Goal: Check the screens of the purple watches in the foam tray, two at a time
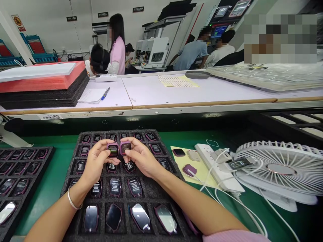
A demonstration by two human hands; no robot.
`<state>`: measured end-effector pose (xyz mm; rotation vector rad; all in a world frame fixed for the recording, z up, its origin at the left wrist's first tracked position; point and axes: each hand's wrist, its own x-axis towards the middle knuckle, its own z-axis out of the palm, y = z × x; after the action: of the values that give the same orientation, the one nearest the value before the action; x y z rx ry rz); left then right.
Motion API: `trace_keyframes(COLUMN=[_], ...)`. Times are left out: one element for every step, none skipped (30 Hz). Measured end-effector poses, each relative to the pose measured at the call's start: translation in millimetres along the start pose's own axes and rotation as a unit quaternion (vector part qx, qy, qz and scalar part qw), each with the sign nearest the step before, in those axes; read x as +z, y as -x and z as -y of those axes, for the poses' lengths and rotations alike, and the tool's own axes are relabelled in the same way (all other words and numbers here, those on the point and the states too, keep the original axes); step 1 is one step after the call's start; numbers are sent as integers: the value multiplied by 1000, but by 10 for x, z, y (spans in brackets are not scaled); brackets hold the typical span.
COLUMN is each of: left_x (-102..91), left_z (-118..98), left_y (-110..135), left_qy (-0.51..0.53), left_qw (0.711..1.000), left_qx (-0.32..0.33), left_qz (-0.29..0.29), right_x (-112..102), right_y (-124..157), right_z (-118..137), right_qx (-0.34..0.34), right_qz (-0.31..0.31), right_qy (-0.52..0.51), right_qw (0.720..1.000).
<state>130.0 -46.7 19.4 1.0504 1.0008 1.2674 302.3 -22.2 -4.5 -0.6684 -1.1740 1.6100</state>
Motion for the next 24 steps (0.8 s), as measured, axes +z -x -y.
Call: trace_keyframes(left_x=[-1,0,1,4,7,11,14,17,19,20,21,21,21,21,20,20,22,25,31,40,52,68,87,109], left_z=[-2,-3,-3,-1,3,7,12,16,19,21,20,19,18,17,16,16,13,5,-11,-38,-77,-128,-188,-255], left_y=[0,1,1,1,0,0,1,2,4,7,9,11,11,9,4,-3,-10,-13,-9,9,45,104,185,290], left_qy=[3,3,0,-5,-13,-20,-27,-30,-31,-30,-28,-28,-28,-30,-32,-34,-35,-36,-36,-33,-25,-10,14,44], left_qw=[1000,1000,1000,1000,1000,1000,1000,999,999,999,999,999,999,999,999,999,999,999,999,999,999,999,998,995], left_qx=[1,2,3,5,7,8,10,11,12,13,15,16,16,16,15,15,16,19,22,28,34,40,41,31], left_qz=[1,2,2,1,-2,-5,-8,-10,-9,-7,-5,-3,-2,-2,-3,-3,-3,-3,-1,1,9,24,49,90], right_x=[-3,-4,-5,-5,-4,-2,-1,0,1,1,1,-1,-3,-5,-8,-11,-14,-17,-19,-18,-15,-8,3,18], right_y=[0,-1,-2,-3,-5,-6,-6,-6,-6,-5,-4,-4,-3,-3,-3,-5,-7,-10,-14,-18,-21,-20,-13,2], right_z=[-1,-3,-4,-6,-7,-8,-9,-9,-9,-9,-10,-10,-11,-13,-16,-20,-23,-26,-27,-25,-19,-7,12,38], right_qx=[1,2,1,0,-2,-3,-5,-7,-9,-10,-11,-12,-12,-12,-12,-12,-13,-14,-16,-17,-19,-21,-24,-26], right_qz=[2,3,3,2,1,0,-1,-2,-1,0,1,1,1,-1,-3,-6,-9,-12,-14,-14,-13,-10,-2,9], right_qy=[-2,-4,-4,-2,2,7,11,14,15,15,14,13,13,13,13,13,14,16,19,20,19,16,12,9], right_qw=[1000,1000,1000,1000,1000,1000,1000,1000,1000,1000,1000,1000,1000,1000,1000,1000,1000,1000,1000,1000,1000,1000,1000,1000])
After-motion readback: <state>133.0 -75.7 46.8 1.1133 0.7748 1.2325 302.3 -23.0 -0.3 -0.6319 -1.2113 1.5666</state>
